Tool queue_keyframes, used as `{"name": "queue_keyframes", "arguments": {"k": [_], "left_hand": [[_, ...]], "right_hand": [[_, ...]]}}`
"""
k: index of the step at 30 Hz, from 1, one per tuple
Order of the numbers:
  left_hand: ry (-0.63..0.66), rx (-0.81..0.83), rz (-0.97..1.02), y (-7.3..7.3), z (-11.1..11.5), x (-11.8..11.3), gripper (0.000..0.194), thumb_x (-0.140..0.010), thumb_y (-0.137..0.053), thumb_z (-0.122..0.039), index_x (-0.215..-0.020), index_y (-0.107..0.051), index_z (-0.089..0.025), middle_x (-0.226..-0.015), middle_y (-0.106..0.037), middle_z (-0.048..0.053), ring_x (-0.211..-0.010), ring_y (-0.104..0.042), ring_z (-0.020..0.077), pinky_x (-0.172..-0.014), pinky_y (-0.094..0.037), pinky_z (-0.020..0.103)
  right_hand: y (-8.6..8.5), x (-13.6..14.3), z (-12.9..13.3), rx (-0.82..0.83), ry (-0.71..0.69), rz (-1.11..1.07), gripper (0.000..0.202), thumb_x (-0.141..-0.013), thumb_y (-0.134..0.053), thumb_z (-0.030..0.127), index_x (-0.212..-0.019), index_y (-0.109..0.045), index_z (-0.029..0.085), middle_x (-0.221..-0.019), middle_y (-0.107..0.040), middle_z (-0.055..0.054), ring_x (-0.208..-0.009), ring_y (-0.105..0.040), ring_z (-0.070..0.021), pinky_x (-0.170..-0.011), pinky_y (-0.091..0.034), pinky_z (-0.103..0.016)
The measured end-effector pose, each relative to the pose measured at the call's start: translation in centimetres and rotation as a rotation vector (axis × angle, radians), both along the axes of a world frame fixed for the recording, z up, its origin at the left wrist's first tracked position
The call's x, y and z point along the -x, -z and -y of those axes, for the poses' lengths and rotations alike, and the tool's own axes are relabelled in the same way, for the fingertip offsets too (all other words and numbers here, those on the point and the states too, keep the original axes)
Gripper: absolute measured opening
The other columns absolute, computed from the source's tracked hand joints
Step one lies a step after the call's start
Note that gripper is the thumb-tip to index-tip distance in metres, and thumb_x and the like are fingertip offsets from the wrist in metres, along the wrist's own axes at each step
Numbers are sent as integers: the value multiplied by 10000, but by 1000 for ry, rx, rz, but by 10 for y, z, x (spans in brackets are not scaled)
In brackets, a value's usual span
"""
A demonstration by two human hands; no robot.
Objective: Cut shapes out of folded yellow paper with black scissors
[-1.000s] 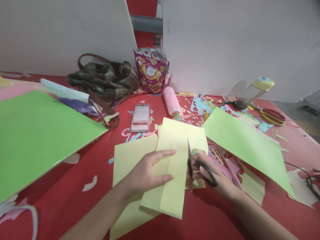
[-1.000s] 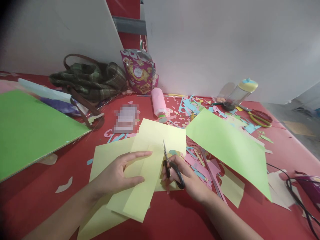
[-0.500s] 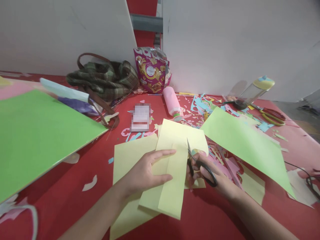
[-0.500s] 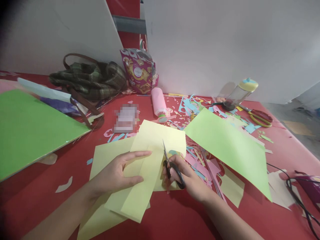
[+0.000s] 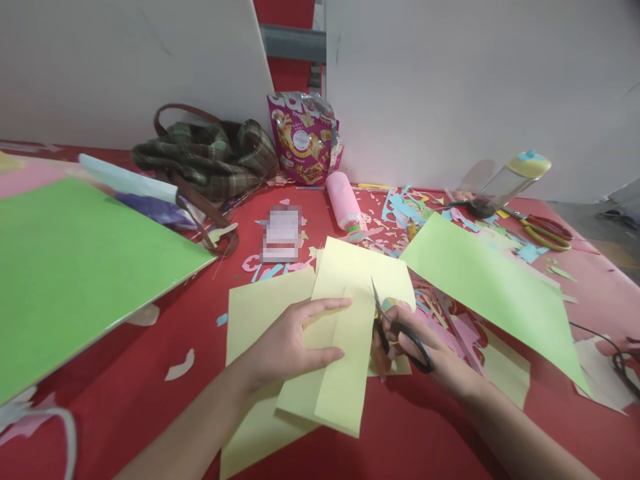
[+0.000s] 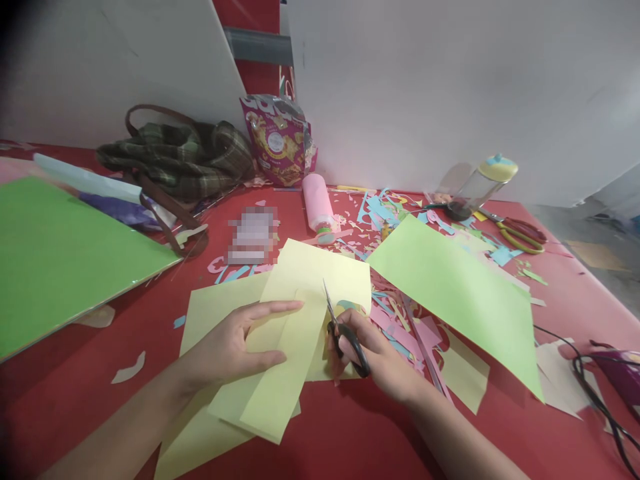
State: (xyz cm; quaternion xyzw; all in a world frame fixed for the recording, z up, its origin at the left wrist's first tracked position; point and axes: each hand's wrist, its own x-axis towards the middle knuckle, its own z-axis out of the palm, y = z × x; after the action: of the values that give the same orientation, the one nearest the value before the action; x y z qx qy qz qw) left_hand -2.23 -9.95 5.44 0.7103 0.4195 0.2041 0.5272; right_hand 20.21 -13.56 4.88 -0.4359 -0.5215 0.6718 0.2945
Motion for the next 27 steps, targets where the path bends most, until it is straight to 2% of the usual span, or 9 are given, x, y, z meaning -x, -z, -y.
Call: {"name": "queue_keyframes", "arguments": {"k": [16, 27], "left_hand": [[-9, 4, 4, 0, 0, -1, 504, -654, -610, -280, -1133, -453, -281, -1211, -468, -17, -1132, -396, 170, -973, -297, 306], [-6, 27, -2, -3, 0, 0, 519, -638, -621, -307, -1131, -467, -260, -1212, -471, 10, -1130, -399, 205, -967, -308, 347]], "right_hand": [[2, 3, 0, 19, 3, -80, 218, -797, -439, 403, -841, -438, 189, -707, -464, 3, -617, -494, -117, -597, -398, -265], [1, 3, 1, 24, 3, -74, 210, -799, -439, 402, -834, -419, 196, -745, -459, -5, -611, -478, -107, -560, -401, -248]]}}
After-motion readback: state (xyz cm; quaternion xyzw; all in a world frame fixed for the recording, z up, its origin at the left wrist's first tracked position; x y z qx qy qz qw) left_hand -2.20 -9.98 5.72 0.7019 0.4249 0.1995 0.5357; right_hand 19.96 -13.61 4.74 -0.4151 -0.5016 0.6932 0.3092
